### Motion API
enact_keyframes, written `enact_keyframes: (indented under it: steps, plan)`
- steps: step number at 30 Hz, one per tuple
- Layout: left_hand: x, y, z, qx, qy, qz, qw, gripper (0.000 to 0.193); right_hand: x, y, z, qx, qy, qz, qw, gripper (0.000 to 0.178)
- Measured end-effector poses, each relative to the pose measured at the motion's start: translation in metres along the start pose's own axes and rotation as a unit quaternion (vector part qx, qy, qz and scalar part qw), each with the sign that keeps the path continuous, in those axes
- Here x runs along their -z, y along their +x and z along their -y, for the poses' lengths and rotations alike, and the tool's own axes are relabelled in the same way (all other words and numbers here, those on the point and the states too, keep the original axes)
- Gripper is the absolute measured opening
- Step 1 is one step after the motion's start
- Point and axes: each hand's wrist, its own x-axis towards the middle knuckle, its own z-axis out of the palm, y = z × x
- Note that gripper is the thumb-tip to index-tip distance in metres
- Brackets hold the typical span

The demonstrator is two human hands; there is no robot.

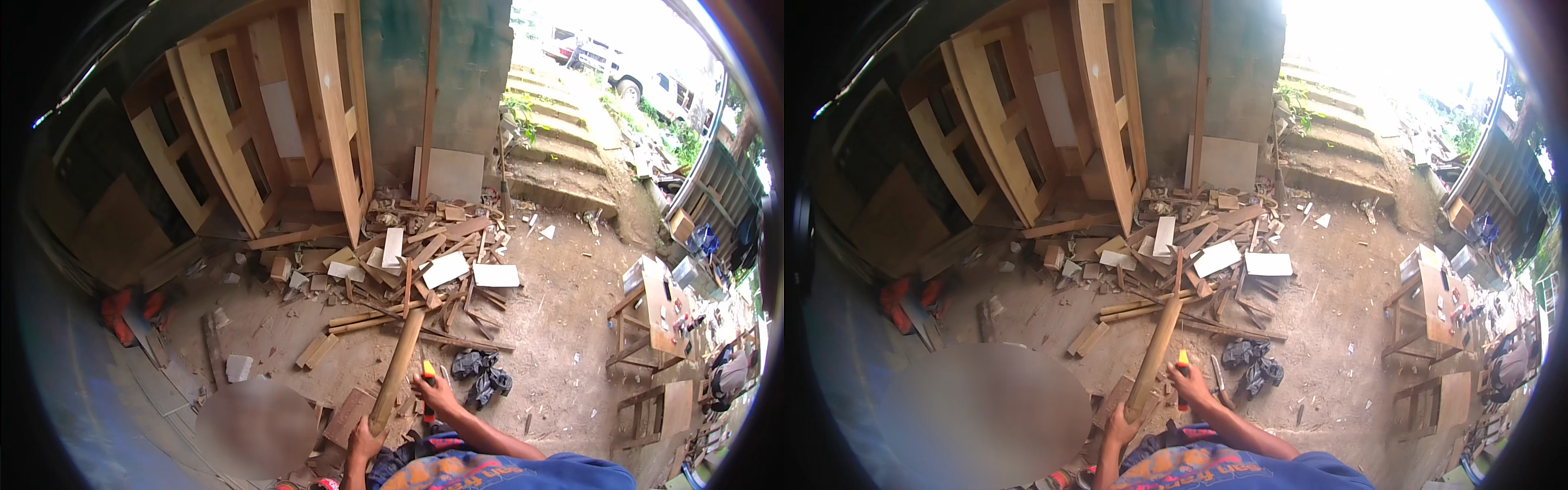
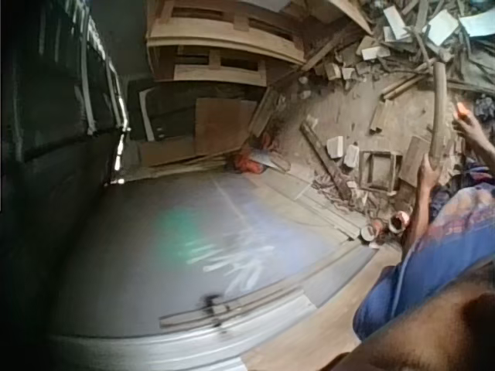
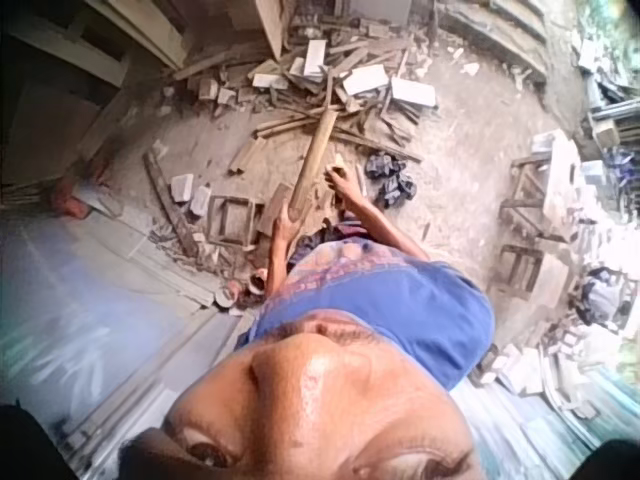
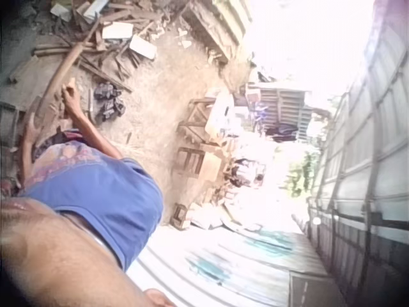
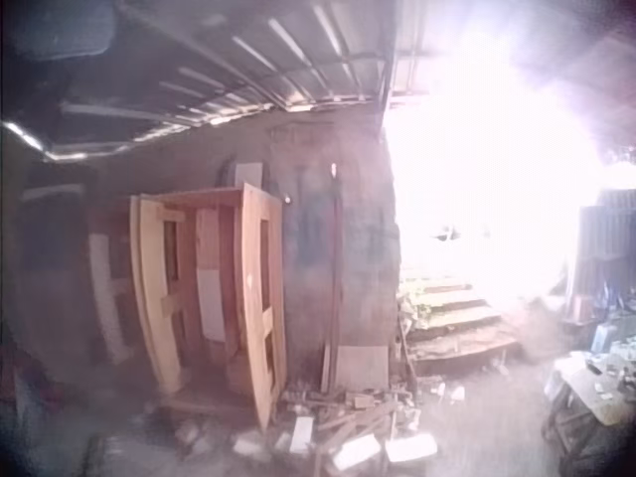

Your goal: The person sits on the floor and uses a hand saw to cut a cylindrical wooden dowel. They hold the dowel with one hand and saw with the other, then switch to a different saw to continue cutting the dowel.

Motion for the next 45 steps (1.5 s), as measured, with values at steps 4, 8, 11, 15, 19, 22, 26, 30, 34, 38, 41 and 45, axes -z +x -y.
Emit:
enact_keyframes:
  steps: [4,8,11,15,19,22,26,30,34,38,41,45]
  plan:
    - [-0.039,0.009,0.067,0.030,-0.027,0.005,0.999,0.066,0.040,0.013,-0.066,-0.079,-0.098,0.037,0.991,0.027]
    - [-0.074,0.013,0.116,0.051,-0.108,-0.061,0.991,0.070,0.029,-0.020,-0.058,-0.127,-0.119,-0.006,0.985,0.021]
    - [-0.114,0.033,0.171,0.128,-0.078,0.047,0.988,0.079,0.040,-0.019,-0.099,-0.177,-0.088,-0.038,0.980,0.006]
    - [-0.206,0.045,0.286,0.166,-0.023,0.022,0.986,0.080,0.050,-0.011,-0.154,-0.214,-0.180,-0.054,0.958,0.015]
    - [-0.249,0.078,0.340,0.145,0.097,-0.012,0.985,0.070,0.060,-0.030,-0.198,-0.128,-0.312,-0.033,0.941,0.029]
    - [-0.288,0.101,0.376,0.171,0.097,0.015,0.980,0.066,0.074,-0.042,-0.218,-0.094,-0.353,0.031,0.930,0.028]
    - [-0.328,0.142,0.403,0.127,0.157,-0.023,0.979,0.064,0.085,-0.020,-0.239,-0.043,-0.432,0.122,0.893,0.022]
    - [-0.350,0.167,0.415,0.096,0.211,-0.076,0.970,0.061,0.085,0.012,-0.256,-0.030,-0.450,0.174,0.875,0.021]
    - [-0.355,0.183,0.428,0.069,0.197,-0.122,0.970,0.055,0.069,0.040,-0.269,0.010,-0.456,0.190,0.869,0.020]
    - [-0.347,0.193,0.426,0.107,0.170,-0.187,0.962,0.052,0.047,0.062,-0.269,-0.031,-0.460,0.161,0.873,0.023]
    - [-0.365,0.214,0.426,0.278,0.096,-0.314,0.903,0.051,0.036,0.078,-0.271,-0.055,-0.478,0.140,0.865,0.023]
    - [-0.379,0.235,0.425,0.346,0.221,-0.435,0.801,0.045,0.034,0.084,-0.267,-0.066,-0.487,0.150,0.858,0.023]
